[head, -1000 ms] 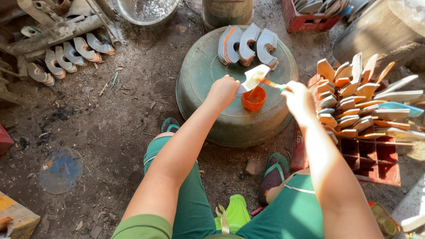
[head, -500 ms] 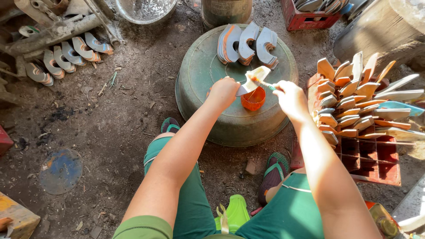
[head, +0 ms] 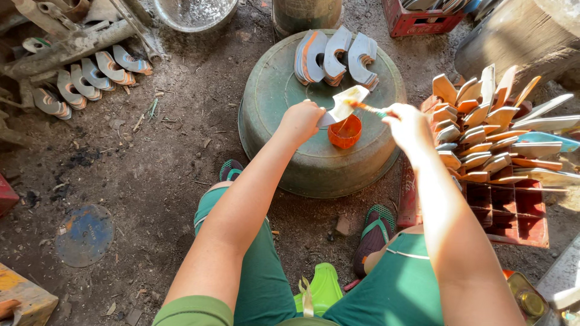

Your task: The person paints curved wooden pieces with orange paint using a brush. They dip the brush into a small container, apply paint to each piece, and place the finished pieces into a red crate.

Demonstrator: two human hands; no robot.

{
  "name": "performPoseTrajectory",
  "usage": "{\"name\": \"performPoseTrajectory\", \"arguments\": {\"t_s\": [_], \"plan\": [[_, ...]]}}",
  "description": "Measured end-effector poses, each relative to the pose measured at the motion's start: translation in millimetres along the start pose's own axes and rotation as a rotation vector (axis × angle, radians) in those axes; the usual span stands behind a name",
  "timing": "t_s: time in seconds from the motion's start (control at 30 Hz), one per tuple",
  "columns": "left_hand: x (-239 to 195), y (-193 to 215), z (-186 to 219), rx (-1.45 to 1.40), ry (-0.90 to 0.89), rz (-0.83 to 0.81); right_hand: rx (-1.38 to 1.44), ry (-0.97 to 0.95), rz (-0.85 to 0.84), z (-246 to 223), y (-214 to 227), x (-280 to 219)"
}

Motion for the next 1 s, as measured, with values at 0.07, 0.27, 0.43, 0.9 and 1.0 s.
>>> {"name": "performPoseTrajectory", "arguments": {"t_s": [0.07, 0.27, 0.43, 0.9, 1.0], "plan": [[0, -2, 2, 0.016, 0.029, -0.059, -0.011, -0.065, 0.057, 9, 10, 3], [4, 3, 5, 0.008, 0.069, -0.076, -0.005, -0.144, 0.063, 16, 14, 4], [0, 5, -7, 0.036, 0.154, -0.126, 0.075, -0.104, -0.136, 12, -1, 6], [0, 1, -11, 0.075, 0.158, -0.016, 0.053, 0.08, -0.122, 4, -21, 4], [-2, 0, -14, 0.065, 0.228, -0.018, 0.278, 0.185, -0.176, -2, -37, 1]]}}
Point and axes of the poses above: each hand's wrist, its own x-axis towards the middle knuckle, its own y-axis out of the back of the hand, z = x × y, the point moved 4 cm from there along x, towards the middle knuckle
